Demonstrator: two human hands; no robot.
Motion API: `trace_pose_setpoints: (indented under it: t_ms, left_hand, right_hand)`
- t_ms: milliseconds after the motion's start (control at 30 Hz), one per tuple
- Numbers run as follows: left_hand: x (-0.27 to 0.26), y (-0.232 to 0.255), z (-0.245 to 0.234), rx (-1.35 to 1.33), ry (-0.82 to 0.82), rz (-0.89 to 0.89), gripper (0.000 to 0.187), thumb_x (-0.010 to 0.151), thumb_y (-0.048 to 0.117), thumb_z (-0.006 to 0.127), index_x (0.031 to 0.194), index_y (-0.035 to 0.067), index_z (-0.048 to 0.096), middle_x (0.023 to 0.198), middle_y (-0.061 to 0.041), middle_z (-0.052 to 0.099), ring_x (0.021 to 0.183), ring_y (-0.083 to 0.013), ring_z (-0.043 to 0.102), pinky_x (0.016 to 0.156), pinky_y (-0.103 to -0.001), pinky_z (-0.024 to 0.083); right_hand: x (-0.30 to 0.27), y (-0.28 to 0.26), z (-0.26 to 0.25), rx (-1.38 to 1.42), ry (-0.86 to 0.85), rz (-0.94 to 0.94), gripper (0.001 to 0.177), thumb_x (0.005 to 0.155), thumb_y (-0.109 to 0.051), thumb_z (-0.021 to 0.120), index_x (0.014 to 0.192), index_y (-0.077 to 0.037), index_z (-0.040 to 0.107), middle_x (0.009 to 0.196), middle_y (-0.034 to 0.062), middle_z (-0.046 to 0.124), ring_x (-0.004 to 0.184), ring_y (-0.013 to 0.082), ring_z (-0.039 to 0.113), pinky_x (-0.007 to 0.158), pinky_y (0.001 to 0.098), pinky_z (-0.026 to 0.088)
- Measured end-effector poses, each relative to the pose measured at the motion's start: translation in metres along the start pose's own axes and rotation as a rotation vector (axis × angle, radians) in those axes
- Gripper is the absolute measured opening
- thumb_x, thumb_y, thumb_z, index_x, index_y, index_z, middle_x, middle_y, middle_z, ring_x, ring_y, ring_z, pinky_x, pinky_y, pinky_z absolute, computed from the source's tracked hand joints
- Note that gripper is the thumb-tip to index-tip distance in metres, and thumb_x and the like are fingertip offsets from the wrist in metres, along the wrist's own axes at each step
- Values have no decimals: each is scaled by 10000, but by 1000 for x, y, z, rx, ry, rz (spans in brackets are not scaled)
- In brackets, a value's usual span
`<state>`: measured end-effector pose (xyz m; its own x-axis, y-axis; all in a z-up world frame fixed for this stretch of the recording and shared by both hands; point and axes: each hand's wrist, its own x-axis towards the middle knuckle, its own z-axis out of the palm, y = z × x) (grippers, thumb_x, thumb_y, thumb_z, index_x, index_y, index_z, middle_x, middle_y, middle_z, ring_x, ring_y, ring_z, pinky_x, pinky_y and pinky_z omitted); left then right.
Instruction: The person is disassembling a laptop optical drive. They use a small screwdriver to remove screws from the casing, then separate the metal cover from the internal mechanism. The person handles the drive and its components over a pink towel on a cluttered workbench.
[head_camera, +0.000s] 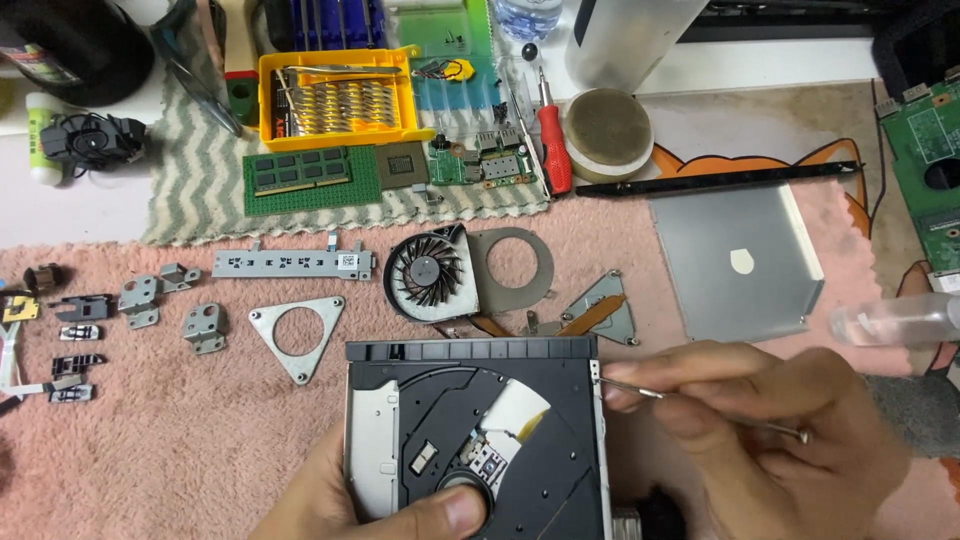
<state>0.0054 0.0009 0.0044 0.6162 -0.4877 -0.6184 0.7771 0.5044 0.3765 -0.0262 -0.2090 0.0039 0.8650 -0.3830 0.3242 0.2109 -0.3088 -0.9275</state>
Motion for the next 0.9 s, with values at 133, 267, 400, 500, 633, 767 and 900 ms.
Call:
trace_pose_setpoints:
  t_ms: [133, 267, 400, 500, 633, 767, 900]
  left_hand:
    - [-4, 6, 13, 0, -20, -24, 784, 790, 1, 897, 1571, 15, 820, 1304, -260, 1008, 1093, -388, 961, 941, -454, 708]
    - [-9, 12, 8, -11, -34, -45, 785, 794, 8, 901, 1575, 17, 823, 1307, -258, 1011, 1095, -386, 964, 939, -448, 707]
    - [-10, -9, -45, -16, -47, -64, 786, 797, 15, 906, 1579, 19, 825, 1310, -255, 1015, 1096, -384, 968, 937, -441, 706]
    - [-12, -4, -40, -62, 38, -178, 803, 762, -21, 850, 1565, -28, 859, 1267, -310, 993, 1061, -456, 935, 917, -492, 686]
    - [-10, -4, -40, -72, 93, -207, 803, 755, -48, 823, 1558, -50, 864, 1246, -347, 971, 1028, -490, 906, 886, -507, 663]
    - [-8, -4, -39, -89, 165, -242, 807, 746, -85, 788, 1548, -80, 873, 1216, -399, 946, 983, -538, 871, 845, -530, 634]
    - [-8, 8, -20, -69, 188, -239, 808, 739, -90, 790, 1543, -81, 875, 1208, -401, 943, 973, -536, 862, 838, -529, 631]
  right_hand:
    - [6, 24, -7, 28, 12, -16, 149, 983, -107, 758, 1039, -44, 636, 984, 226, 813, 877, 292, 904, 780, 397, 815]
    - [7, 30, -3, 56, 11, -30, 159, 989, -103, 750, 1051, -40, 619, 985, 238, 802, 873, 304, 899, 780, 406, 816]
    - [-2, 26, -7, 89, 14, -44, 169, 996, -99, 743, 1063, -36, 602, 986, 250, 791, 870, 316, 894, 779, 414, 818]
    - [1, 33, -26, 20, -120, -114, 148, 1032, -25, 685, 1098, -33, 553, 992, 251, 812, 887, 351, 947, 799, 390, 856]
    - [5, 34, -29, 82, -164, -90, 137, 1028, -46, 698, 1104, -46, 585, 1000, 237, 836, 812, 329, 922, 773, 388, 841]
    - [9, 34, -32, 169, -226, -61, 127, 1022, -73, 716, 1113, -60, 628, 1012, 221, 869, 711, 299, 889, 740, 387, 821]
    - [16, 40, -40, 199, -226, -33, 123, 1024, -75, 719, 1116, -60, 638, 1017, 224, 875, 691, 298, 878, 732, 390, 810]
